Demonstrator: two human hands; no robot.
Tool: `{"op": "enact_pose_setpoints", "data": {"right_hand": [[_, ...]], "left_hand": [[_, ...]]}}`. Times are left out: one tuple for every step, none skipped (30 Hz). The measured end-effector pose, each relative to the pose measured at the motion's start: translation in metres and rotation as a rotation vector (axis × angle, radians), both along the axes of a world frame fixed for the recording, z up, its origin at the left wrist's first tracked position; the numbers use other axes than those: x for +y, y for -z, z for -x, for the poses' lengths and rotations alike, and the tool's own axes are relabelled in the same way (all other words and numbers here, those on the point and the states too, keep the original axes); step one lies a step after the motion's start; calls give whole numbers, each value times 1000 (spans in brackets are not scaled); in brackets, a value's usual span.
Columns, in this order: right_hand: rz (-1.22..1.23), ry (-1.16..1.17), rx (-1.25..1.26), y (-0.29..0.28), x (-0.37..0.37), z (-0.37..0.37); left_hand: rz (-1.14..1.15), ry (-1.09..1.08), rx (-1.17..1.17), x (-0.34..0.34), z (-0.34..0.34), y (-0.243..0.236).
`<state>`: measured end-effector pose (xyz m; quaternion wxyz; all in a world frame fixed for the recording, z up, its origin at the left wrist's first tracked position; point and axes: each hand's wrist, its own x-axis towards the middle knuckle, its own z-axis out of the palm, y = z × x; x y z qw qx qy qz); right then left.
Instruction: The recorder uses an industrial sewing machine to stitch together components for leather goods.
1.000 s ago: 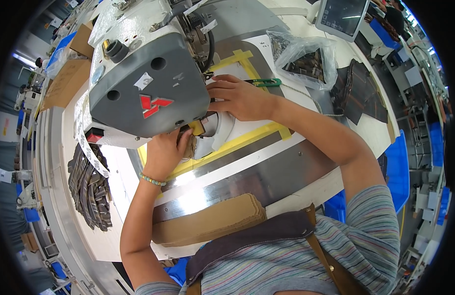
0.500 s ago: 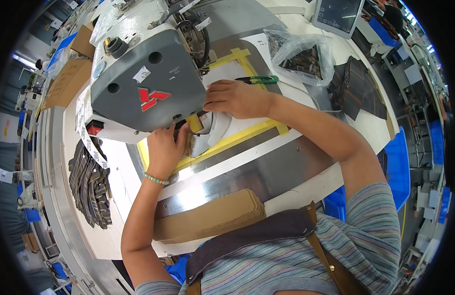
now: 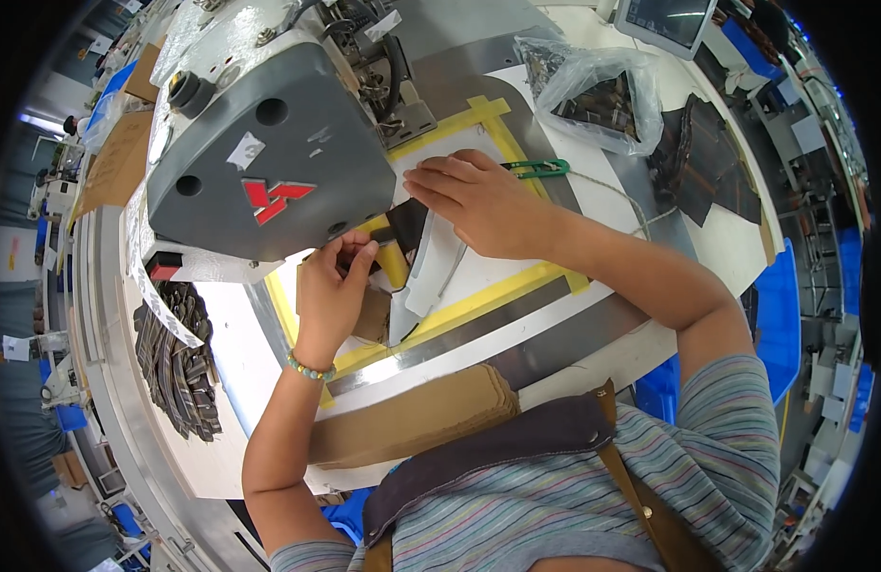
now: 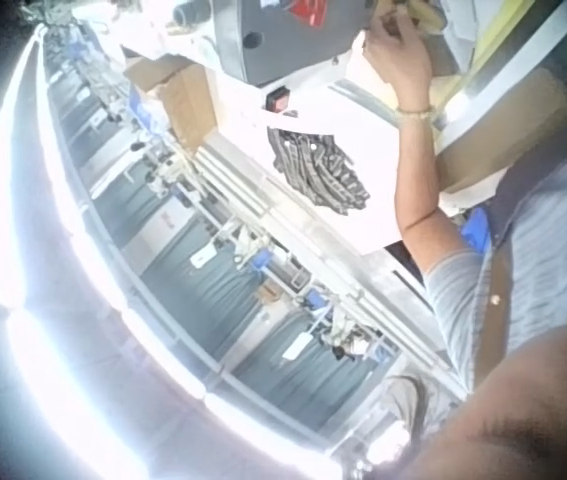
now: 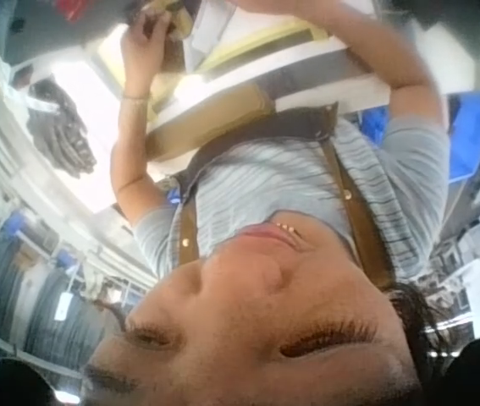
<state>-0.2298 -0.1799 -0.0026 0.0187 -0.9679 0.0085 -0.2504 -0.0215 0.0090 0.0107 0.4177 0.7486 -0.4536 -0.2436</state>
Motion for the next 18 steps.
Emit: {"op": "enact_pose_setpoints", "data": {"right_hand": [[-2,17,-43,0,0,0],[-5,20,-44,-1,-1,0],[-6,-104,-21,-1,-2,-1],[-6,-229,2,-1,-3,-2],[-9,-228,3,2,-4,-1],[-51,-241,39,5,-5,-1],[-93,-254,76,7,-6,-1],[-95,-256,76,7,-6,-1],[-99,-261,87,6,-7,-1],[-102,-266,98,5,-7,-1],[-104,-268,99,3,-7,-1],[-114,-268,118,-1,-5,-2],[-124,-268,136,-3,-5,-2],[-125,-269,138,-3,-5,-2],[-132,-276,134,-4,-5,-2],[-140,-284,129,-4,-5,-3],[-139,-283,132,-3,-5,-2],[-142,-279,131,-3,-4,-1]], "left_hand": [[-3,1,-1,-2,0,2],[14,-17,-36,-4,1,4],[32,-36,-70,-6,3,5],[30,-35,-71,-7,5,5],[21,-43,-120,-9,11,2],[13,-52,-170,-11,16,-1],[11,-51,-168,-14,19,-3],[2,-47,-209,-16,22,-5],[-7,-43,-249,-17,22,-6],[-9,-44,-248,-18,22,-6],[-24,-41,-315,-18,22,-6],[-39,-39,-381,-19,21,-5],[-40,-40,-380,-20,19,-1],[-3,-38,-398,-20,17,4],[34,-37,-417,-20,15,7],[34,-39,-416,-18,14,9],[38,-32,-365,-19,14,9],[43,-27,-315,-18,14,8]]}}
